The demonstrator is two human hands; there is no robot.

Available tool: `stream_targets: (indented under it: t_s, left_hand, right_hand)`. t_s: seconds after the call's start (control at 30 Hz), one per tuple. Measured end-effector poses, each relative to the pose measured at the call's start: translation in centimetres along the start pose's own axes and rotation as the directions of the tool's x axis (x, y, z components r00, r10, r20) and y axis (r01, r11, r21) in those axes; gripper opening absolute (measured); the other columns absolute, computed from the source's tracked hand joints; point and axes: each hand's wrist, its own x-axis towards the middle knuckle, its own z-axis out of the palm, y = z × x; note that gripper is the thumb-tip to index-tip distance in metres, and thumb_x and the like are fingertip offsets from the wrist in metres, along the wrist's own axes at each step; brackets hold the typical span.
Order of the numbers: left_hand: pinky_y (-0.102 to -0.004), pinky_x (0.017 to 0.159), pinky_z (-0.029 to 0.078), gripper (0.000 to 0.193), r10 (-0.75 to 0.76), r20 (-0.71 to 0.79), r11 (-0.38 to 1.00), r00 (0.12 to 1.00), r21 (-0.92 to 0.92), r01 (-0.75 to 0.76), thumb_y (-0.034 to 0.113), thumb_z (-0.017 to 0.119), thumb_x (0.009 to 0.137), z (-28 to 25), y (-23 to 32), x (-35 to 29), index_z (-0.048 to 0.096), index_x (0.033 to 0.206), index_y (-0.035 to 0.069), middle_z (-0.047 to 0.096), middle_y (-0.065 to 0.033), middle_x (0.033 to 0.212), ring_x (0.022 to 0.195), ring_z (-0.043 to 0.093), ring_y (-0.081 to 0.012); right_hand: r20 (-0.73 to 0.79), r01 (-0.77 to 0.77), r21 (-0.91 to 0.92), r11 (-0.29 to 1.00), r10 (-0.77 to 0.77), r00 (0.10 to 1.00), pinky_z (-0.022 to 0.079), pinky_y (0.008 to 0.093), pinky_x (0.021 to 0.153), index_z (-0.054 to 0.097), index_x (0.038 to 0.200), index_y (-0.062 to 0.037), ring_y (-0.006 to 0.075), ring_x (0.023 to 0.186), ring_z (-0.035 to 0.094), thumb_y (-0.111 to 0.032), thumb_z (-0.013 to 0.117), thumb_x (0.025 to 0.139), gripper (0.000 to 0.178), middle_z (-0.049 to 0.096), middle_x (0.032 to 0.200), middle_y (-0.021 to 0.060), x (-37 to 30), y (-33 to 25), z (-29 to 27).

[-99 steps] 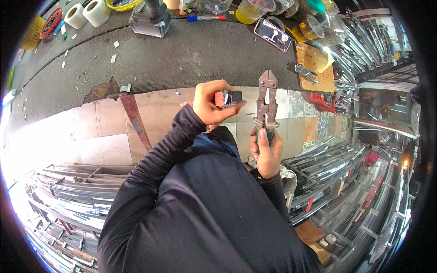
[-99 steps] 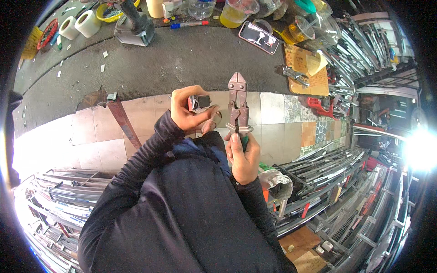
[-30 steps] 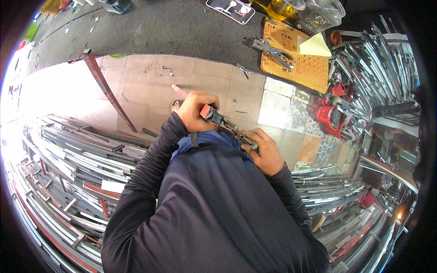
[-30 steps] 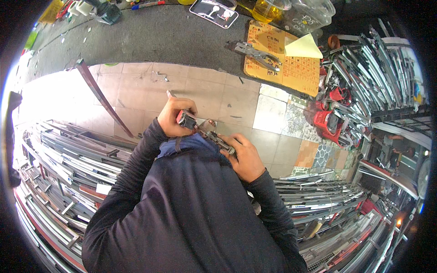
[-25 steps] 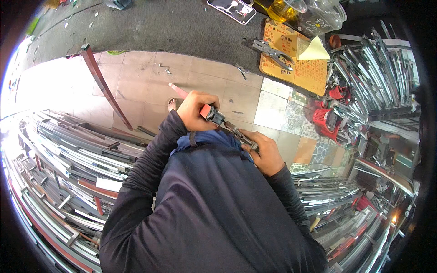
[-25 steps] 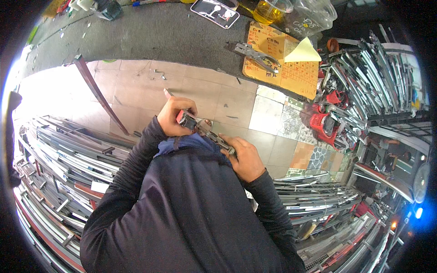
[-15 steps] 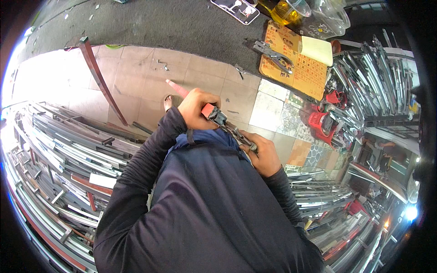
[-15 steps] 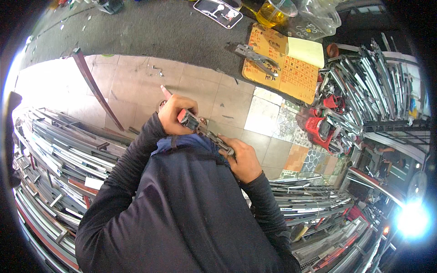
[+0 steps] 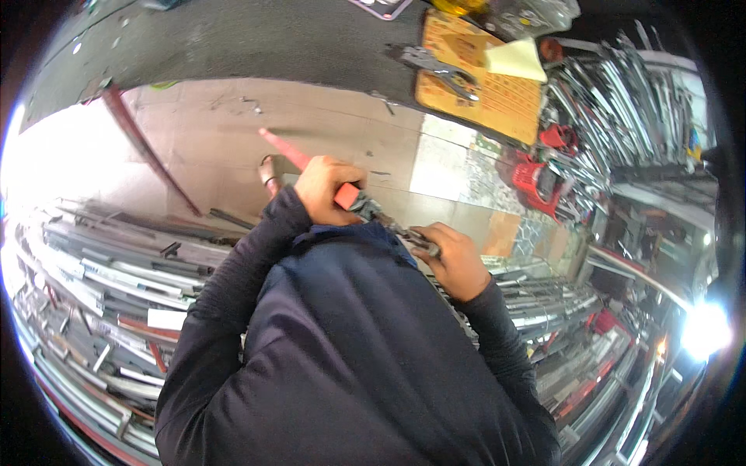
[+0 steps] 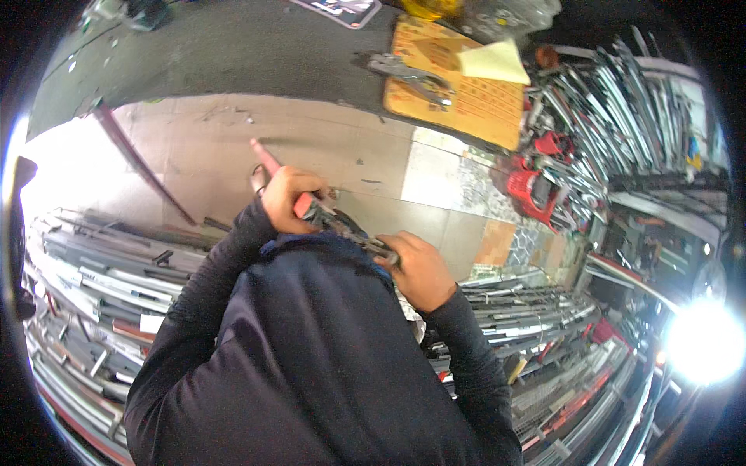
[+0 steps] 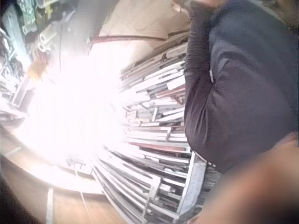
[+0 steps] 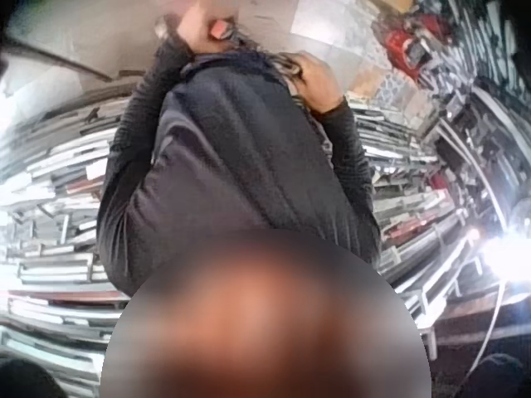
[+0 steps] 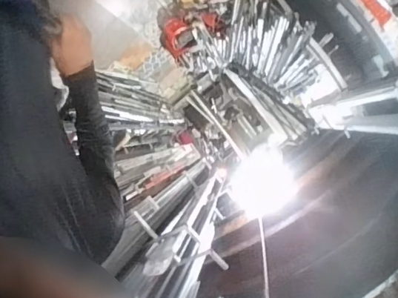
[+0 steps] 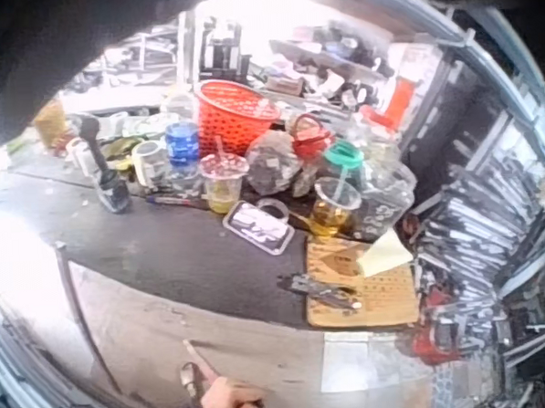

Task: The person uses pliers to bend a small metal bracket, then uses a cordless drill to drive screws into it. The person handles the bracket and drill repeatedly while working at a cluttered workbench.

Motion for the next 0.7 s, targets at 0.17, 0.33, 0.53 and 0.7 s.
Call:
stream_targets:
  t_s: [0.17,0.33,0.53,0.7]
  left_hand:
    - [-0.0437,0.070,0.056,0.051,0.013,-0.016,0.999,1.000,0.042,-0.013,0.029,0.097,0.059,1.1,-1.2,-0.6,0.074,0.097,0.003,0.072,-0.0151,0.082,0.075,0.072,-0.0364]
    - [-0.0403,0.070,0.053,0.038,0.094,-0.068,0.995,0.993,0.041,-0.091,0.019,0.086,0.050,0.8,-0.7,0.0,0.067,0.079,0.006,0.067,-0.0113,0.075,0.071,0.069,-0.0356]
    - [-0.0424,0.069,0.053,0.033,0.075,-0.074,0.996,0.994,0.054,-0.071,0.015,0.087,0.054,2.7,-1.6,-0.1,0.070,0.081,0.006,0.069,-0.0114,0.075,0.071,0.069,-0.0358]
    - [-0.0467,0.074,0.058,0.042,-0.035,0.101,0.996,0.994,-0.078,0.043,0.019,0.090,0.057,3.6,-2.1,-0.4,0.074,0.094,0.006,0.073,-0.0165,0.088,0.082,0.073,-0.0408]
  right_hand:
    - [0.105,0.093,0.100,0.991,-0.104,0.989,0.051,0.0510,0.108,0.066,0.129,0.0037,0.0437,0.125,0.064,-0.021,0.077,0.099,0.041,0.068,0.126,0.0245,0.5,2.5,3.2]
    - [0.059,0.039,0.172,0.984,-0.050,0.997,0.051,0.0522,0.106,0.063,0.129,0.0044,0.0458,0.121,0.064,-0.034,0.074,0.106,0.046,0.067,0.122,0.0255,0.0,2.7,4.3]
    - [0.127,-0.139,0.022,0.990,0.135,0.983,0.052,0.0538,0.100,0.064,0.124,0.0041,0.0461,0.114,0.066,-0.035,0.074,0.105,0.045,0.070,0.113,0.0250,-2.0,0.0,0.7]
    - [0.249,-0.127,-0.184,0.975,0.171,0.953,0.053,0.0533,0.099,0.064,0.121,0.0041,0.0469,0.115,0.067,-0.033,0.077,0.102,0.044,0.069,0.116,0.0262,-3.5,-1.4,-2.6]
